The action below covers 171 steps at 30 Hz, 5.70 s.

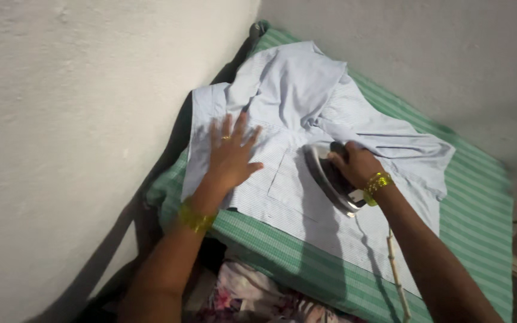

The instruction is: The person irons a light blue striped shirt on a green striped ironing board, repeatedly smoothing the fabric and pressing the iron over the collar, sleeves, and main body of the shirt.

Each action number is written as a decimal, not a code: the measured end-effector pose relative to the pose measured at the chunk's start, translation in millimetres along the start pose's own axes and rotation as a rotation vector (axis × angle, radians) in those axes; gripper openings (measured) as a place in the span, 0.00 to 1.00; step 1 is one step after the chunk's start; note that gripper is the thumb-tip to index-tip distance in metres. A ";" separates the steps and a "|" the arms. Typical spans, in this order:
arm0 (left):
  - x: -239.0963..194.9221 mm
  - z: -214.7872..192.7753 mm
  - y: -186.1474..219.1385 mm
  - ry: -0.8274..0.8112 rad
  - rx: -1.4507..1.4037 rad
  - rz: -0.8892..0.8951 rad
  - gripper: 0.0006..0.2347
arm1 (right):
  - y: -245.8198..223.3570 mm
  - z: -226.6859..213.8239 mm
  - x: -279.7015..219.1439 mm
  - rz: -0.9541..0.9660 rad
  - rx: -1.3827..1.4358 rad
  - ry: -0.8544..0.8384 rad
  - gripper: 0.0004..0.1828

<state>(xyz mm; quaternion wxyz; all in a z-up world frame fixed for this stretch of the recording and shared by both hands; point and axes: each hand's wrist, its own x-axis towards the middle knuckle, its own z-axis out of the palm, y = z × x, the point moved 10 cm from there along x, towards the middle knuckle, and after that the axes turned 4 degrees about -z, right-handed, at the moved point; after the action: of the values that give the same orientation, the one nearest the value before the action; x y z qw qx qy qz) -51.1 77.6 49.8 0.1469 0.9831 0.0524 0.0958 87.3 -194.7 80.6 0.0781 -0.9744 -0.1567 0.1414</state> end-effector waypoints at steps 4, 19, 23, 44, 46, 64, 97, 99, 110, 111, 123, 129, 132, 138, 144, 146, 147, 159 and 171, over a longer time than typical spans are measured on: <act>-51.8 -16.5 -48.2 0.120 -0.146 -0.395 0.39 | -32.3 7.3 3.4 -0.210 -0.134 -0.056 0.34; -45.7 -39.9 -65.0 0.463 0.072 -0.248 0.17 | -75.3 18.0 -2.5 -0.271 -0.153 -0.055 0.35; -63.7 -66.0 -65.7 0.653 0.209 -0.371 0.25 | -69.4 16.4 -0.3 -0.152 -0.071 0.046 0.35; -44.2 -81.9 -103.8 0.632 0.365 -0.116 0.12 | -101.9 35.9 -55.4 -0.299 -0.178 -0.147 0.36; -37.3 -64.9 -119.0 0.416 0.265 -0.200 0.11 | -101.8 34.9 -57.6 -0.321 -0.177 -0.141 0.36; -29.4 21.7 -136.7 0.088 -0.368 -0.274 0.25 | -167.7 50.7 -79.4 -0.515 -0.175 -0.199 0.36; -42.5 13.2 -115.2 0.100 -0.034 -0.300 0.30 | 178.5 14.6 -171.2 0.405 0.114 0.125 0.28; -42.0 13.9 -117.2 0.100 -0.019 -0.300 0.31 | 226.7 16.3 -187.5 0.551 0.174 0.105 0.29; -48.2 2.3 -111.6 0.007 -0.082 -0.434 0.31 | 445.6 10.2 -265.4 0.811 0.056 0.236 0.37; -47.5 2.2 -109.2 0.007 -0.082 -0.429 0.31 | 458.9 11.8 -269.9 0.838 0.059 0.235 0.37; 48.3 19.7 75.2 0.271 0.092 0.218 0.21 | 384.8 -7.1 -300.9 0.420 -0.451 0.662 0.20; 147.5 147.3 351.9 -0.093 -0.208 0.494 0.13 | 307.4 76.4 -292.7 0.535 0.118 0.282 0.33; 176.2 183.8 448.9 -0.101 -0.191 0.546 0.22 | 325.0 99.5 -297.7 0.656 0.185 0.148 0.31; 237.4 287.9 542.5 -0.082 0.122 0.652 0.26 | 339.8 140.2 -307.4 0.518 0.272 0.265 0.19; 254.2 338.1 583.7 -0.058 0.131 0.774 0.06 | 345.7 148.7 -341.9 0.374 0.208 0.560 0.19; 237.9 313.0 614.8 0.038 -0.109 0.807 0.05 | 356.8 142.3 -355.0 0.398 0.106 0.632 0.16; 230.3 308.1 629.5 0.043 -0.151 0.806 0.06 | 359.3 142.7 -359.3 0.404 0.115 0.627 0.16; 177.6 270.2 649.5 -0.087 -0.200 0.740 0.22 | 351.8 60.8 -405.7 0.384 -0.010 0.863 0.11; -98.4 146.5 447.9 -0.446 -0.181 0.797 0.30 | 504.6 31.1 -295.9 0.638 0.377 0.218 0.34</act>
<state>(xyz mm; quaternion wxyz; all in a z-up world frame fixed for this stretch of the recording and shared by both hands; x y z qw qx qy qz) -83.8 -402.2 29.2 0.1913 0.9064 -0.3710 -0.0646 -48.7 -761.8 26.3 0.2241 -0.9520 0.1922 0.0805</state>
